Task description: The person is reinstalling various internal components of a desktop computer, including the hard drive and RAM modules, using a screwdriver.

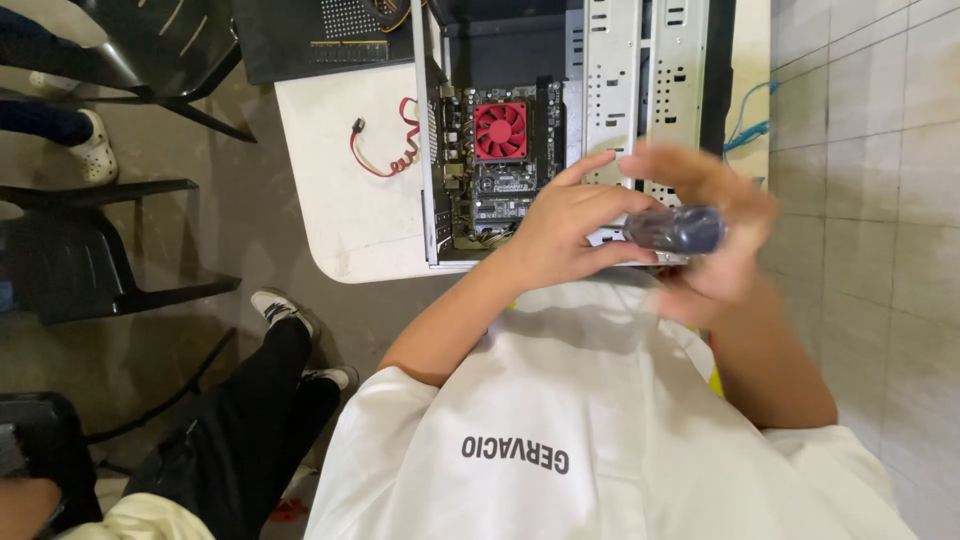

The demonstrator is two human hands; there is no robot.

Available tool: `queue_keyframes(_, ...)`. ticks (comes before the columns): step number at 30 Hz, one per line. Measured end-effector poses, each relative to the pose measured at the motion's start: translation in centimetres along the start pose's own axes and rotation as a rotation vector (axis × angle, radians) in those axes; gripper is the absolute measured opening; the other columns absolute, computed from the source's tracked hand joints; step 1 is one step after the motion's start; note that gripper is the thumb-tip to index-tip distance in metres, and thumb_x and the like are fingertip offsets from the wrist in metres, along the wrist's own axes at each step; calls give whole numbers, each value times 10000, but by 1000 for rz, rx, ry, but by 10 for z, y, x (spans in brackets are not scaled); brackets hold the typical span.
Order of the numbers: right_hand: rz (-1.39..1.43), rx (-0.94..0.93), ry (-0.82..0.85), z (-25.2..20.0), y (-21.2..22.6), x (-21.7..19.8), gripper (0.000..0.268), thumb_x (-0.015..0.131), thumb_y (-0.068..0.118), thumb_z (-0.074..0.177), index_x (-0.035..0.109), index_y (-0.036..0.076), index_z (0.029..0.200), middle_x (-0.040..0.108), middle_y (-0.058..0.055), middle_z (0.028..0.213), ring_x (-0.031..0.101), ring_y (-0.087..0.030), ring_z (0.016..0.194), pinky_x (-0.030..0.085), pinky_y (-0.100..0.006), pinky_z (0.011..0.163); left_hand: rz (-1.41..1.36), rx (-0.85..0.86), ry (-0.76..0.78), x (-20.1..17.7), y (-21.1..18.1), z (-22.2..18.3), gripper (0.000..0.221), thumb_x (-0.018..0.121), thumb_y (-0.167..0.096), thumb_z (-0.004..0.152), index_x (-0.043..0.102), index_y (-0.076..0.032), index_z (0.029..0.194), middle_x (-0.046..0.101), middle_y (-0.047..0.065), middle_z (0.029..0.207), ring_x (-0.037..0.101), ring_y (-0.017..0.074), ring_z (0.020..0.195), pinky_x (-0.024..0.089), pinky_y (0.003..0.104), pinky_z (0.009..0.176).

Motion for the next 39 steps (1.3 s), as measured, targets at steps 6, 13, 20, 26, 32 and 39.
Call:
queue_keyframes(6, -286, 250, 542, 21, 65, -31, 314, 450, -33, 1016, 661, 84, 1217, 633, -201, 1312, 730, -289, 1148, 696, -284, 843, -21, -126, 295, -23, 7, -3, 592, 796, -409, 926, 560, -169, 1413, 597, 64, 1507, 566, 265, 1442, 204, 650, 1291)
queue_keyframes(13, -984, -65, 242, 12, 46, -5, 545, 680, 429, 967, 481, 52, 627, 393, -88, 636, 358, -215, 508, 294, -364, 456, 356, -423, 612, 39, 104, -80, 674, 879, -422, 774, 600, -129, 1312, 716, 67, 1277, 680, 282, 1155, 484, 525, 989)
queue_keyframes(20, -47, 120, 148, 13, 28, 2, 386, 571, 332, 959, 620, -3, 1145, 588, -218, 1092, 648, -315, 952, 529, -445, 848, 249, -561, 503, 46, 105, -80, 372, 834, -303, 812, 756, -187, 1156, 790, 35, 1052, 746, 306, 1027, 561, 472, 936)
queue_keyframes(26, -304, 117, 207, 5, 39, 0, 325, 585, 200, 960, 680, -16, 1183, 687, -187, 1231, 725, -329, 1129, 555, -395, 946, 146, -602, 496, 44, 106, -80, 392, 821, -267, 841, 755, -144, 1207, 792, 81, 1104, 748, 316, 1046, 588, 460, 919)
queue_keyframes(32, -262, -140, -27, 4, 5, -6, 327, 760, 71, 912, 461, 77, 1046, 694, -191, 898, 611, -229, 726, 505, -336, 655, 121, -582, 500, 43, 102, -77, 402, 827, -255, 848, 749, -123, 1220, 787, 99, 1113, 745, 319, 1053, 592, 453, 924)
queue_keyframes(39, -113, 227, 100, -16, 29, 14, 534, 493, 432, 977, 697, -56, 1054, 476, -218, 1144, 558, -433, 1188, 452, -608, 1105, 64, -570, 526, 40, 101, -75, 404, 810, -239, 884, 733, -81, 1247, 775, 137, 1139, 740, 336, 1061, 595, 457, 926)
Point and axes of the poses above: each hand's wrist, its own z-axis towards the middle knuckle, its own x-axis out of the palm, y = z × x, the point moved 2 cm from there along z, towards the middle knuckle
